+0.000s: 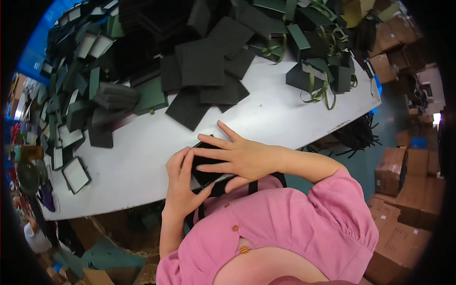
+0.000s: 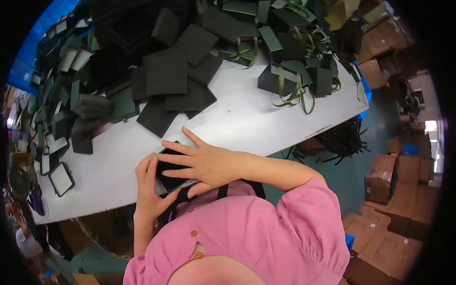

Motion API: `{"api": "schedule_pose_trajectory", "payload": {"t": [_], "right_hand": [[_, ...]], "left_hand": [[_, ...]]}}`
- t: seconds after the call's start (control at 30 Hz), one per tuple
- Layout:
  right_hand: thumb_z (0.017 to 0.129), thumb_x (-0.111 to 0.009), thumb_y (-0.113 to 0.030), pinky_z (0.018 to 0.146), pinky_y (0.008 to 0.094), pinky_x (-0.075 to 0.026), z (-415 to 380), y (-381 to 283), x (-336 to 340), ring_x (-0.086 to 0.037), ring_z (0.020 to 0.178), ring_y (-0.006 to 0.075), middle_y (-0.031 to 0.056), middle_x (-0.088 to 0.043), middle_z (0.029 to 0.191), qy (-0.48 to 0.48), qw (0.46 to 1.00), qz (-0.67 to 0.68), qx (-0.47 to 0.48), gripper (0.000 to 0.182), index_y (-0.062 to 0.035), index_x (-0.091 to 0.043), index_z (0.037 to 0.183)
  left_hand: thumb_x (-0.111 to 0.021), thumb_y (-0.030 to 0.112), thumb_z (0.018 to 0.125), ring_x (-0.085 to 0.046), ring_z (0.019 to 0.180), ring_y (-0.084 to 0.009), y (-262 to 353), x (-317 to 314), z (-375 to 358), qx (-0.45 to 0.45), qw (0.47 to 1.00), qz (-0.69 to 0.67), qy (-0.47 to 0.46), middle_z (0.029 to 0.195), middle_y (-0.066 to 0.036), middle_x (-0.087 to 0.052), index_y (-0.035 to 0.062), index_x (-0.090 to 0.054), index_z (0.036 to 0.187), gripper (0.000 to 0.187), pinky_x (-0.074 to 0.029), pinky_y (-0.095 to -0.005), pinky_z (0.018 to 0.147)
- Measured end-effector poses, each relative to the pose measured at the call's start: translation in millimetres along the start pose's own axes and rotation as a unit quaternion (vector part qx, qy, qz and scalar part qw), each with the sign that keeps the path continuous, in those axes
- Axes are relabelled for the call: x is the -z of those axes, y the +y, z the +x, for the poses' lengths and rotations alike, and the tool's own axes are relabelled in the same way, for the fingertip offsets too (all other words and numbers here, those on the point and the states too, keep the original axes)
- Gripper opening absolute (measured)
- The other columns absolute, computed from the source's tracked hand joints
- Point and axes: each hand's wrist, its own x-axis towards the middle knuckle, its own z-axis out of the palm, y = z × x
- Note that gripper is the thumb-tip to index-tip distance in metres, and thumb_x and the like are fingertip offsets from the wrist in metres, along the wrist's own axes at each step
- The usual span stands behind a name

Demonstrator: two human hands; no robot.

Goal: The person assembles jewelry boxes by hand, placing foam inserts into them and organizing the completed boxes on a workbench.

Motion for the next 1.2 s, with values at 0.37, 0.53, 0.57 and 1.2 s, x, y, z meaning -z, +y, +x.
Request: {"api": "schedule_pose_trajectory", "payload": {"t": [0.37,0.53,0.57,1.2], "right_hand": [[0.075,-0.044,0.015,0.110,0.0343,-0.043,-183,90,164,-0.053,0.136,0.0275,0.0118,-0.056,0.148,0.243,0.885,-0.162,-0.363,0.068,-0.0090,-0.061,0.137],[0.079,-0.048,0.013,0.086,0.0350,-0.054,-142,65,164,-0.063,0.099,0.0268,0.0125,-0.062,0.132,0.111,0.890,0.068,-0.437,0.074,-0.0145,-0.052,0.147],[0.080,-0.052,0.012,0.083,0.0353,-0.055,-127,54,154,-0.065,0.096,0.0282,0.0133,-0.062,0.128,0.121,0.906,0.058,-0.402,0.071,-0.0145,-0.053,0.146],[0.081,-0.067,-0.006,0.103,0.0470,-0.045,-12,50,59,-0.058,0.123,0.0338,0.0155,-0.062,0.131,0.137,0.966,-0.094,-0.196,0.026,-0.0020,-0.069,0.106]], "left_hand": [[-0.084,0.012,0.069,-0.035,0.141,-0.0457,12,4,9,0.009,0.995,0.093,-0.045,0.159,-0.026,-0.030,0.0017,-0.043,0.152,0.093,-0.034,-0.0517,0.114],[-0.086,0.013,0.068,-0.037,0.140,-0.0451,11,2,7,0.017,0.995,0.088,-0.031,0.158,-0.026,-0.032,0.0011,-0.046,0.150,0.091,-0.035,-0.0510,0.113],[-0.086,0.013,0.068,-0.037,0.140,-0.0449,10,2,6,0.020,0.996,0.085,-0.024,0.157,-0.025,-0.033,0.0010,-0.047,0.149,0.091,-0.036,-0.0508,0.113],[-0.088,0.014,0.071,-0.039,0.138,-0.0427,1,39,-28,0.142,0.979,0.132,0.063,0.155,-0.024,-0.036,0.0036,-0.054,0.144,0.082,-0.041,-0.0480,0.109]]}}
